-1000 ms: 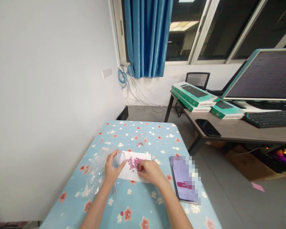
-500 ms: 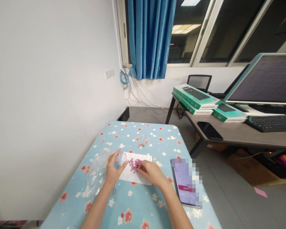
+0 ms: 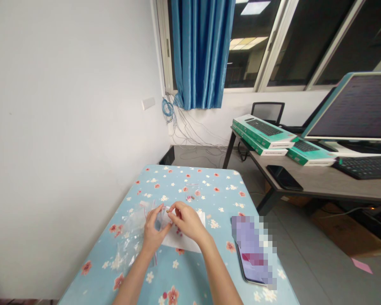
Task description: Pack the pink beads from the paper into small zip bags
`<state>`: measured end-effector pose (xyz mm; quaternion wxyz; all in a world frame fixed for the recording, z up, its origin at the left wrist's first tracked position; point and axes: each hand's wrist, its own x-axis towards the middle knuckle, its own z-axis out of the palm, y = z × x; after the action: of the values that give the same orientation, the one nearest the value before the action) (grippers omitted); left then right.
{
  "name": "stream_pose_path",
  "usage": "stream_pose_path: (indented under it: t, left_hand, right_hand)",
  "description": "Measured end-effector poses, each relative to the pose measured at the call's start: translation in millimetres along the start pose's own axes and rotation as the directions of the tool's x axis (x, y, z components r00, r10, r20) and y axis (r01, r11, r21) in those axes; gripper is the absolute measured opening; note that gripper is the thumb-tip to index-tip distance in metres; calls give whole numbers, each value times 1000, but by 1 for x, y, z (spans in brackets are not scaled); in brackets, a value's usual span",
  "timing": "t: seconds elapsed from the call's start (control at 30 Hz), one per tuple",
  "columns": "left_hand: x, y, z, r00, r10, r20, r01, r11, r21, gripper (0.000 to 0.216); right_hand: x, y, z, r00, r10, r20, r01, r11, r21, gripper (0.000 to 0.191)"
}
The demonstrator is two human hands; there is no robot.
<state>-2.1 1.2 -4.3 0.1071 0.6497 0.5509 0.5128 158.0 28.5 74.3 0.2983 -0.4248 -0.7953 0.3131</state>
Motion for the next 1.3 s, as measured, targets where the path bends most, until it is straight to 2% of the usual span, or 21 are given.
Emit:
stream_pose_path:
  t: [0.13, 0.37, 0.57, 0.63, 0.77, 0.83, 1.03, 1.17, 1.3]
  left_hand:
    - [0, 0, 1, 1000, 15, -12, -15, 1000, 9, 55]
    - [0, 1, 1, 999, -5, -39, 6, 1000, 11, 50]
    - [1, 7, -3, 995, -104, 2, 104, 992, -73, 62]
    - [3, 10, -5, 985, -166, 49, 172, 970, -171, 63]
    - [16, 13, -5, 937, -301, 177, 347, 862, -369, 39]
    - [24, 15, -1, 916, -338, 216, 401, 803, -442, 37]
    - [44, 24, 15, 903, -361, 234, 429, 717, -550, 35]
    - [49, 30, 22, 905, -358, 231, 425, 714, -556, 33]
    - [47, 28, 27, 904, -362, 225, 425, 723, -545, 33]
  right_hand:
    - [0, 0, 5, 1000, 12, 21, -12, 1000, 13, 14]
    - [-4, -4, 0, 997, -27, 77, 27, 1000, -5, 22]
    - [-2, 1, -1, 999, -3, 35, 4, 1000, -30, 8]
    - [-2, 4, -4, 1000, 2, -12, -2, 1000, 2, 10]
    - [-2, 12, -11, 992, 14, -127, -2, 996, 92, 16]
    - [-2, 17, -13, 985, 18, -173, 4, 992, 126, 16]
    - [1, 34, -20, 962, 120, -244, -55, 964, 260, 21]
    - [0, 43, -25, 961, 184, -204, -116, 945, 305, 23]
    - [-2, 46, -29, 973, 159, -167, -104, 949, 296, 26]
